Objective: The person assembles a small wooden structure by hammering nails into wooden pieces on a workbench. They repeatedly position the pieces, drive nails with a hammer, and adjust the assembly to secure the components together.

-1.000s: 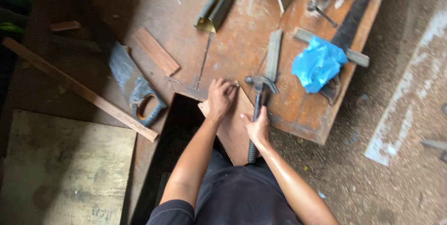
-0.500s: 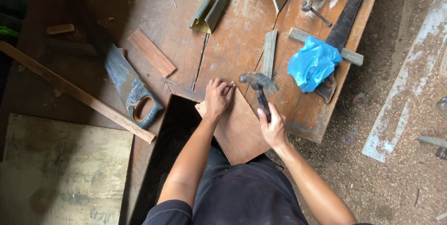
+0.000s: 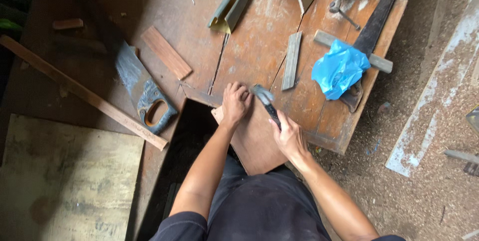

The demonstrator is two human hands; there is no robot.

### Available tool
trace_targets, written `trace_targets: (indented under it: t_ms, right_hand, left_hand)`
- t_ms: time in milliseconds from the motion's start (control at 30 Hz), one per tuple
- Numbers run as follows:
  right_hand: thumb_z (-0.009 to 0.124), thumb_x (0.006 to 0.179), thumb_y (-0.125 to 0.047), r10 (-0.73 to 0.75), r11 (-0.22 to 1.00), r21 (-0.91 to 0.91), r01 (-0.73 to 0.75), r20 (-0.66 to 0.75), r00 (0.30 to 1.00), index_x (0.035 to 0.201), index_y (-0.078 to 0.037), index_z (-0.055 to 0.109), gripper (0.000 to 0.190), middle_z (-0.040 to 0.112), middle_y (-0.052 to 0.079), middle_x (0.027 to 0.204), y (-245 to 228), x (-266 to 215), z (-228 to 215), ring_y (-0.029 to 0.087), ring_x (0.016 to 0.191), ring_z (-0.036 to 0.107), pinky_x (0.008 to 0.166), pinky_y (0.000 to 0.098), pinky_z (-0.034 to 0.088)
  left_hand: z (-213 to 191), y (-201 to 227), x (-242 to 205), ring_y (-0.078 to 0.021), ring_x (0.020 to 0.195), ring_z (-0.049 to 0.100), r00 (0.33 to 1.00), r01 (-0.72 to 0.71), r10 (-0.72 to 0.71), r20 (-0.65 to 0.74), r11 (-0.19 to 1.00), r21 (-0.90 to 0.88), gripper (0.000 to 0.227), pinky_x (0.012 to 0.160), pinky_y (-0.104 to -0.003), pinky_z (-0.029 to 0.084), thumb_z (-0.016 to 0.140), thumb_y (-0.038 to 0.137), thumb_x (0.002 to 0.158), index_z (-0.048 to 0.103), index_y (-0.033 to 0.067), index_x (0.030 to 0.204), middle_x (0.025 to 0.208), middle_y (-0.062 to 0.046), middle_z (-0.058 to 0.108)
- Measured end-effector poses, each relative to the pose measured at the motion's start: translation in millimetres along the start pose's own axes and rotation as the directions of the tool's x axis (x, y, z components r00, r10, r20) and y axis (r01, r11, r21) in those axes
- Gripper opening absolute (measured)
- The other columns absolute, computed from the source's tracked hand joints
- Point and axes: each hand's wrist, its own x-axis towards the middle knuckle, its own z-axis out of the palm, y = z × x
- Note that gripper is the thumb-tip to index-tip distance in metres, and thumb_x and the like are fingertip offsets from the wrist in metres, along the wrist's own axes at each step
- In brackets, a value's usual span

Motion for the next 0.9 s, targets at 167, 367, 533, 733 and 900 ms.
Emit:
trace_targets:
  t_ms: [167,367,533,733,900]
  right_hand:
    - [0.069,0.096,-0.011,-0.014,0.998,0.054,0.019,-0.084,0.996,0.120,0.001,0.062,0.028,0.071,0.022,0.090,-1.2,1.6,-0.5,0.038,0.073,0.073,0.060,0.0441,0.057]
    - [0.069,0.097,-0.013,0.056,0.990,0.139,-0.034,-0.164,0.985,0.118,0.002,0.062,0.027,0.069,0.023,0.086,7.3,-5.6,4.0,0.038,0.073,0.072,0.060,0.0423,0.054]
    - [0.070,0.098,-0.013,0.131,0.979,0.170,-0.108,-0.133,0.982,0.116,0.001,0.062,0.025,0.066,0.021,0.078,13.0,-1.8,4.1,0.035,0.065,0.069,0.057,0.0418,0.052]
    - [0.070,0.097,-0.011,0.129,0.981,0.158,-0.112,-0.099,0.987,0.117,0.002,0.063,0.025,0.067,0.020,0.077,5.9,-1.1,-9.9,0.029,0.060,0.067,0.055,0.0397,0.051]
    - [0.070,0.096,-0.011,0.035,0.995,0.096,-0.026,-0.096,0.995,0.124,0.008,0.061,0.034,0.071,0.022,0.085,-7.5,-1.6,-23.0,0.028,0.067,0.072,0.055,0.0380,0.055]
  left_hand:
    - [-3.3,1.3,1.3,-0.0318,0.098,0.057,1.000,0.007,-0.007,-0.010,1.000,-0.002,0.013,0.084,-0.043,0.046,0.081,0.016,0.082,0.071,0.0079,0.085,0.103,-0.006,0.066]
    - [-1.7,1.9,6.2,-0.0297,0.096,0.061,0.998,0.046,-0.049,-0.030,0.996,-0.075,0.013,0.087,-0.041,0.051,0.082,0.020,0.084,0.076,0.0094,0.088,0.101,-0.006,0.071]
    - [-21.7,1.7,9.0,-0.0321,0.097,0.063,0.999,-0.008,0.012,0.032,0.990,-0.144,0.026,0.088,-0.040,0.053,0.082,0.019,0.083,0.077,0.0069,0.105,0.105,-0.010,0.073]
    - [-30.8,4.7,2.2,-0.0316,0.097,0.065,0.990,0.107,-0.092,0.103,0.982,-0.156,0.032,0.087,-0.040,0.055,0.084,0.021,0.083,0.076,0.0060,0.110,0.106,-0.011,0.073]
    - [-25.4,1.9,-3.8,-0.0307,0.097,0.063,0.998,0.060,-0.058,0.024,0.993,-0.103,0.030,0.086,-0.040,0.054,0.085,0.024,0.083,0.078,0.0056,0.106,0.104,-0.014,0.066]
